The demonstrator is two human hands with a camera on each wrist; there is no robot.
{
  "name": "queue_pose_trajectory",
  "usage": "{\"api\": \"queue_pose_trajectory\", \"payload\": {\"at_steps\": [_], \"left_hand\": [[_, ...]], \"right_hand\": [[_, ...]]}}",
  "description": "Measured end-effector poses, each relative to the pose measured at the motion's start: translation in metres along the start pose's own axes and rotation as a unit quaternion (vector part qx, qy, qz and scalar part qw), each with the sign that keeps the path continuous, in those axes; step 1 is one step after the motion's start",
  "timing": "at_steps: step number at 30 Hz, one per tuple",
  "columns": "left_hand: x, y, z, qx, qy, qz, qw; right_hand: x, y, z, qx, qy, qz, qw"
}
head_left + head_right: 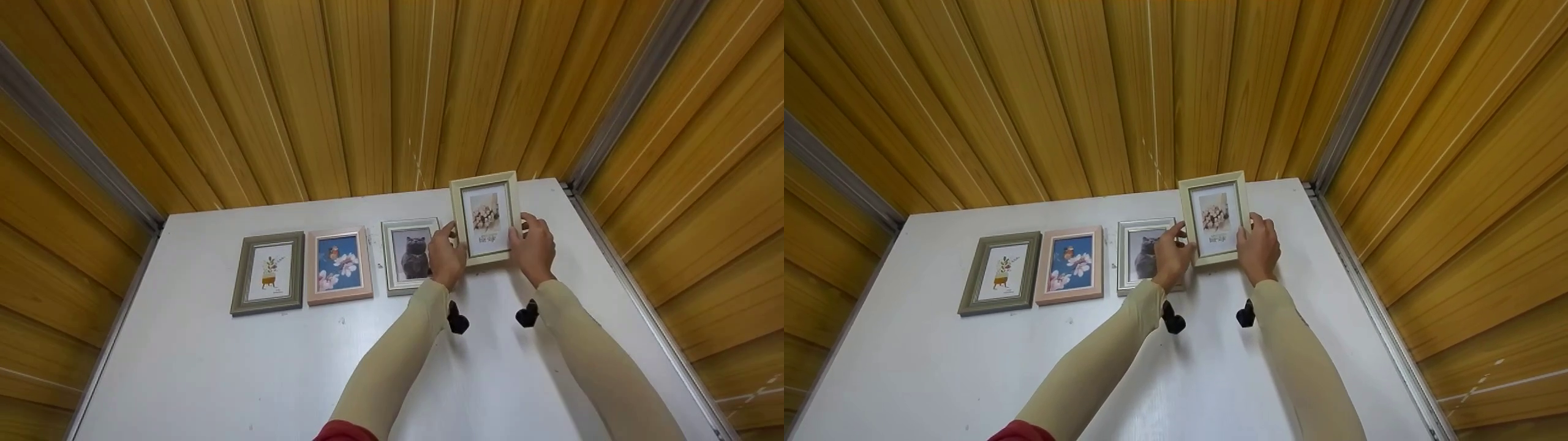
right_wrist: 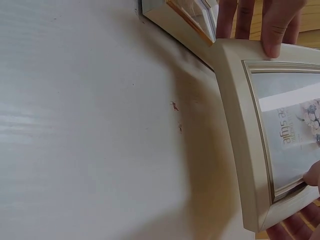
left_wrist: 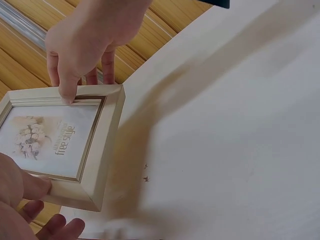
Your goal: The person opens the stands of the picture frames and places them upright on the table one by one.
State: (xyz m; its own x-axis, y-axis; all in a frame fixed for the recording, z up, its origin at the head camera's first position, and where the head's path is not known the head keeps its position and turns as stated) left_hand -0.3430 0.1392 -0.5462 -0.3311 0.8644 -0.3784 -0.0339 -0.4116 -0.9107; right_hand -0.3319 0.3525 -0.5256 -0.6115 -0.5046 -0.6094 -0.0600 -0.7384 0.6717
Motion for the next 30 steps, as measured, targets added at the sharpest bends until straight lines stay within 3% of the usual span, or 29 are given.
{"api": "queue_pose_trajectory", "payload": {"at_steps": [4, 15, 30], "left_hand": [[0.000, -0.001, 0.000, 0.002, -0.004, -0.030, 0.9995], [0.005, 0.008, -0.006, -0.045, 0.016, -0.106, 0.9932], [0.002, 0.010, -0.005, -0.023, 0.004, -0.119, 0.9927]], "right_hand": [[0.000, 0.000, 0.001, -0.009, -0.006, 0.008, 0.9999], [0.002, -0.004, -0.001, -0.001, -0.006, 0.008, 0.9999], [0.006, -0.004, -0.002, 0.005, -0.001, 0.010, 0.9999]]}}
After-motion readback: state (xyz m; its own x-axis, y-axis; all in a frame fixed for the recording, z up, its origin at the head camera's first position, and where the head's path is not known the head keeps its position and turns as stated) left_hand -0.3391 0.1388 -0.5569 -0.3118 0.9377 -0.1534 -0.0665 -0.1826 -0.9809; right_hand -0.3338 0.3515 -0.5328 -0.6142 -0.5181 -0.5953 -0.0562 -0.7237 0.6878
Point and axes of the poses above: each hand's wrist, its own z-axis towards the middle knuckle, its own x-axis out of the palm, y = z × x, the point moved 8 cm from there along z, towards the middle knuckle, and after that the axes turned 12 degrees about -y, right-handed, at the moved point
